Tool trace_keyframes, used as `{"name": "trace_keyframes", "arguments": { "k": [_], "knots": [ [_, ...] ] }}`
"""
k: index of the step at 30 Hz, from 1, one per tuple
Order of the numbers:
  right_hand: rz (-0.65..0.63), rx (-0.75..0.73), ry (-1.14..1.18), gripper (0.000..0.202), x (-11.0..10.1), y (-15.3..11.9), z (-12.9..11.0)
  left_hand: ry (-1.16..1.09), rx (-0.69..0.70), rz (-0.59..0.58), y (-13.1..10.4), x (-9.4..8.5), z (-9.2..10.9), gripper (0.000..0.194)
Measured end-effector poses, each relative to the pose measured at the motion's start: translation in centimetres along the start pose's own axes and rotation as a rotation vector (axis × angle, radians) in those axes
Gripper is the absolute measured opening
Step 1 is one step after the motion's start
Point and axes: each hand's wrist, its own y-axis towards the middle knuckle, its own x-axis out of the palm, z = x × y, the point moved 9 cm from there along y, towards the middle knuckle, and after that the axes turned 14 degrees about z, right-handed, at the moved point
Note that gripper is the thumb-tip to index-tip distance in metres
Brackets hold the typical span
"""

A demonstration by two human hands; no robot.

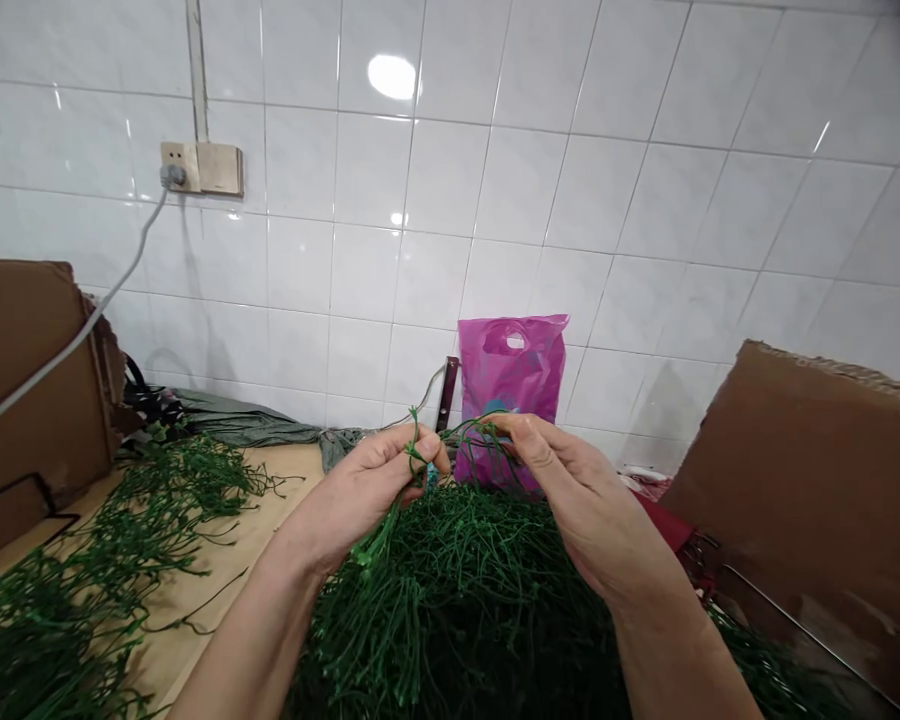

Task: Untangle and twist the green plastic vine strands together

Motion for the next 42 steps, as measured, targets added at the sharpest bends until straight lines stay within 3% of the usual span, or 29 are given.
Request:
{"name": "trace_keyframes", "arguments": {
  "k": [5,11,19,25,28,35,37,39,42],
  "knots": [
    [-0.032,0.024,0.092,0.026,1.5,-0.3,0.1,0.044,0.038,0.008,-0.3,0.0,0.4,0.03],
    [-0.066,0.005,-0.04,0.024,1.9,-0.1,0.4,0.076,0.065,0.028,0.0,-0.5,0.3,0.035],
    [0.079,-0.264,-0.305,0.011,1.4,-0.1,-1.2,0.199,0.117,0.063,-0.1,-1.1,0.6,0.034],
    [0.245,-0.338,-0.381,0.012,1.0,0.0,-1.1,0.332,0.15,0.07,0.1,-0.9,0.5,0.035],
    [0.336,-0.295,-0.402,0.011,0.4,0.4,-0.2,0.396,0.189,0.057,0.1,-0.1,0.2,0.036],
    [0.318,-0.109,-0.266,0.013,0.8,1.4,3.6,0.478,0.213,0.047,0.3,1.7,-1.0,0.036],
    [0.338,-0.074,-0.254,0.016,-0.2,2.0,5.0,0.452,0.207,0.023,-0.1,1.6,-0.5,0.036],
    [0.396,-0.019,-0.249,0.019,-2.6,2.8,6.5,0.379,0.198,-0.015,-0.7,1.2,0.4,0.035],
    [0.421,0.052,-0.249,0.019,-6.0,3.7,8.0,0.225,0.152,0.061,-1.0,-0.3,1.6,0.035]
  ]
}}
